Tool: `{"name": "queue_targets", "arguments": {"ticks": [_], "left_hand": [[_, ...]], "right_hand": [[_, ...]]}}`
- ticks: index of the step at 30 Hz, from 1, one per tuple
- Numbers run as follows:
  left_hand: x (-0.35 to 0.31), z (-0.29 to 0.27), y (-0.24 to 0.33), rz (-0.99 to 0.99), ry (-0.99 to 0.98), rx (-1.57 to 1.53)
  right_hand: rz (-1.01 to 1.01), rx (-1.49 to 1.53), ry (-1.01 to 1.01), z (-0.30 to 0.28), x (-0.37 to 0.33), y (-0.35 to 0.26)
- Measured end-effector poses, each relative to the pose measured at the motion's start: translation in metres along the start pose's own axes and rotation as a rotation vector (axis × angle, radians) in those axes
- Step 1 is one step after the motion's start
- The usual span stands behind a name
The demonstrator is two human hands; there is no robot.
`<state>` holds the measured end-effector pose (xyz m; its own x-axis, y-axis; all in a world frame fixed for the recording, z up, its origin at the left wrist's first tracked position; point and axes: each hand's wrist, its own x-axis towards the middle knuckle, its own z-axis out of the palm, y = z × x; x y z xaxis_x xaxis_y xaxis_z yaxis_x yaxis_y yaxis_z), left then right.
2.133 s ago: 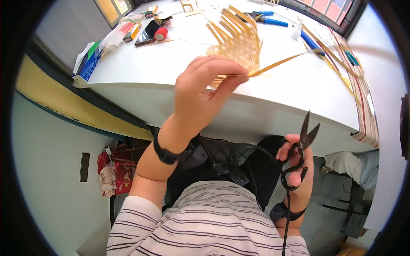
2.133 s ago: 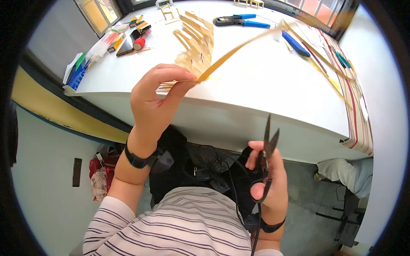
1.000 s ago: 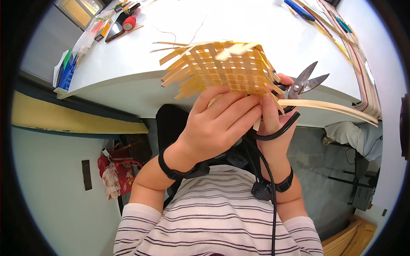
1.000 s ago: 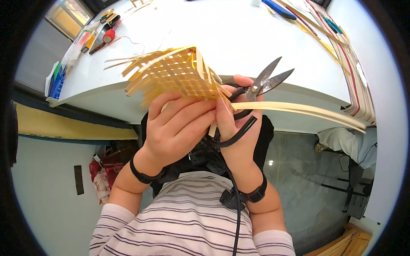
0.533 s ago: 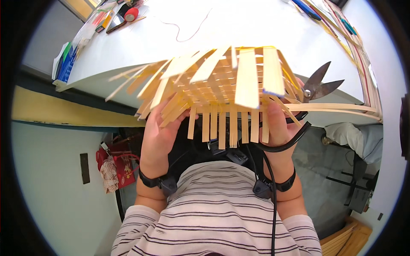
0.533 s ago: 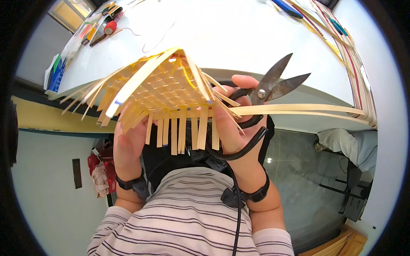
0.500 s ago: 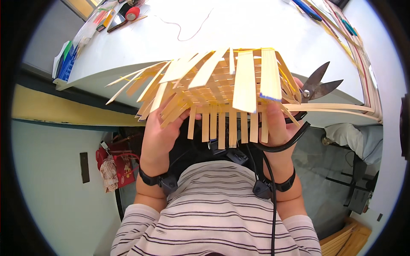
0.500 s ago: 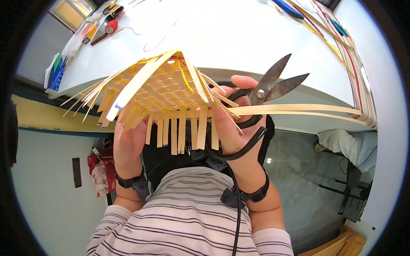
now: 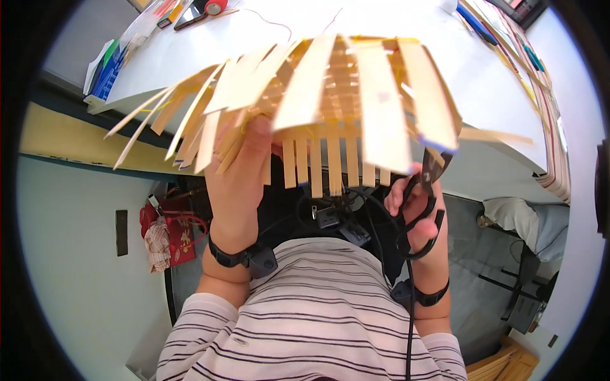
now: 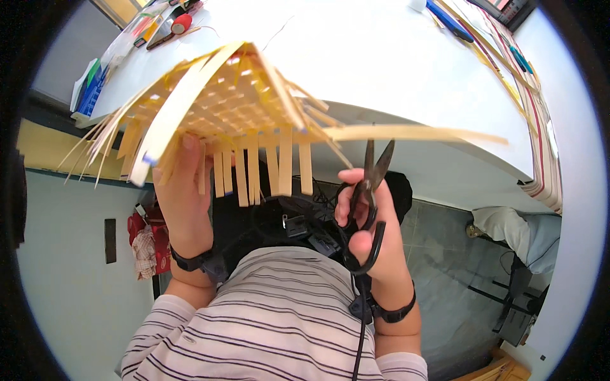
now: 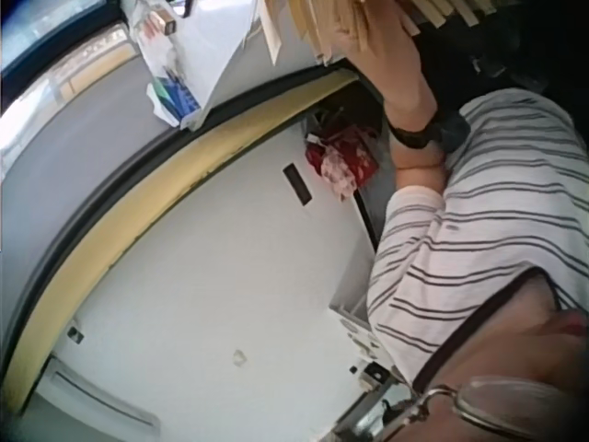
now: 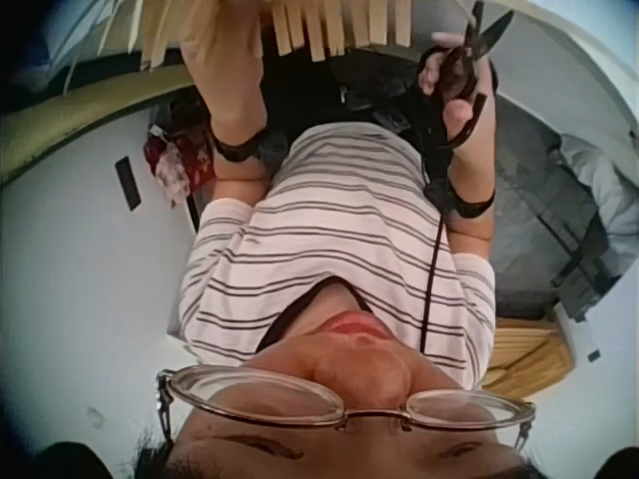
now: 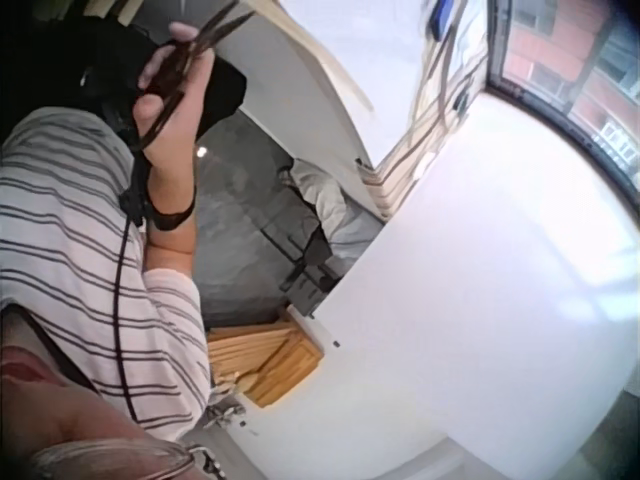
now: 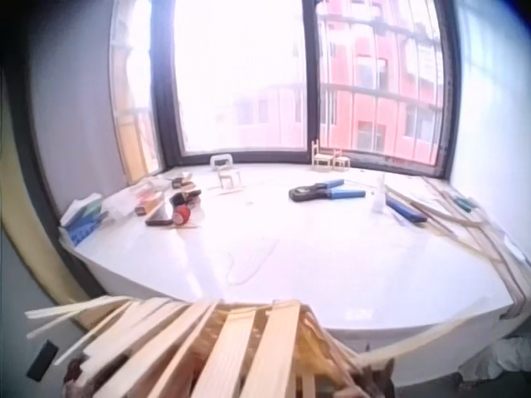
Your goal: The person weaves a small basket using thin wooden strips. They use scissors to trim the ends of the strips and then interlace them by hand to form a woven pattern. The person adjusts the strips to ensure a tight weave.
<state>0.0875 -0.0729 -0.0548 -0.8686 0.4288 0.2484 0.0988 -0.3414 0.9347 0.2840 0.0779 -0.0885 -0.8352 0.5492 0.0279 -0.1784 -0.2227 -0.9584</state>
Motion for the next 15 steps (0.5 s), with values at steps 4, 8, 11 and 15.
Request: {"name": "queue_targets", "arguments": {"ticks": [4,8,11,15], "left_hand": [[0.004,-0.003,0.008,0.010,-0.063,-0.015],[0.003,-0.008,0.002,0.058,0.027,0.124],[0.003,-0.011,-0.008,0.115,-0.057,0.097],[0.008,-0.025,-0.029,0.293,-0.126,0.041]], "right_hand": [[0.063,-0.146,-0.092,-0.007,-0.009,-0.005],[0.136,-0.248,-0.144,-0.002,-0.005,-0.018],[0.112,-0.214,-0.134,0.007,-0.006,-0.023],[0.116,-0.234,-0.077,0.011,-0.007,-0.024]]}}
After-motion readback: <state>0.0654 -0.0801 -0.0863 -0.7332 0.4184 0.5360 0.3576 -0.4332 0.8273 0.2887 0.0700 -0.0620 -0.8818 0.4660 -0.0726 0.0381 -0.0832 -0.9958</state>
